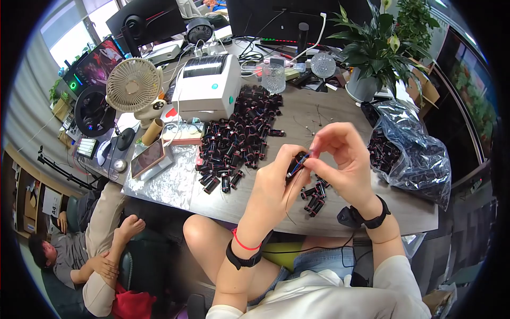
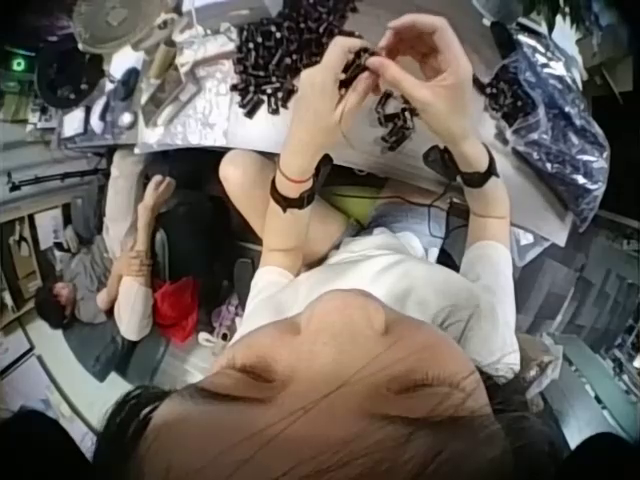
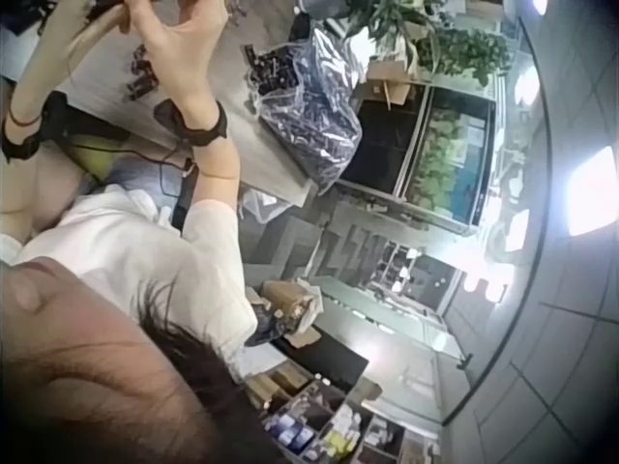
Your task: The person picks up a battery holder and a light-emitting diode, then inserts the diode into the holder. They then pick up a second light-emitting diode and insert it into the same battery holder before placing the unit on the desk.
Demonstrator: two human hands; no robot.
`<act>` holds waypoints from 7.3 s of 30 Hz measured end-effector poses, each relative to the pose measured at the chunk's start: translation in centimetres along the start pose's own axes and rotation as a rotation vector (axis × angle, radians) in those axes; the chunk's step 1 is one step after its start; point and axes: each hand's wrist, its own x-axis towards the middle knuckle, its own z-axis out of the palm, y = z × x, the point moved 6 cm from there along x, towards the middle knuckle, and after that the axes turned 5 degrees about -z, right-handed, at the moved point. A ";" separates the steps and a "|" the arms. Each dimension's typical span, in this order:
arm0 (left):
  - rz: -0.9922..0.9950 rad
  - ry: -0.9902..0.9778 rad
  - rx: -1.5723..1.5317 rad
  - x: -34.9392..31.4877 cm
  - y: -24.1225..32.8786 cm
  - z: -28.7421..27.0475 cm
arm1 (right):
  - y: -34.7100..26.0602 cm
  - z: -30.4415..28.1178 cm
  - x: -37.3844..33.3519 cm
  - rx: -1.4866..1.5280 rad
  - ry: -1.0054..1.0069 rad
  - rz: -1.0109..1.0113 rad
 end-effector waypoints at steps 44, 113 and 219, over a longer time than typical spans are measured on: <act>0.068 -0.023 0.361 0.5 -4.2 2.1 | 4.8 -1.7 -0.2 -0.423 -0.352 0.054; -0.039 -0.070 0.297 -0.5 -6.9 6.1 | 8.2 -5.8 -5.1 -0.131 -0.100 0.242; -0.060 -0.022 0.097 0.0 -6.0 5.3 | 4.5 -4.7 -5.2 -0.592 -0.051 -0.285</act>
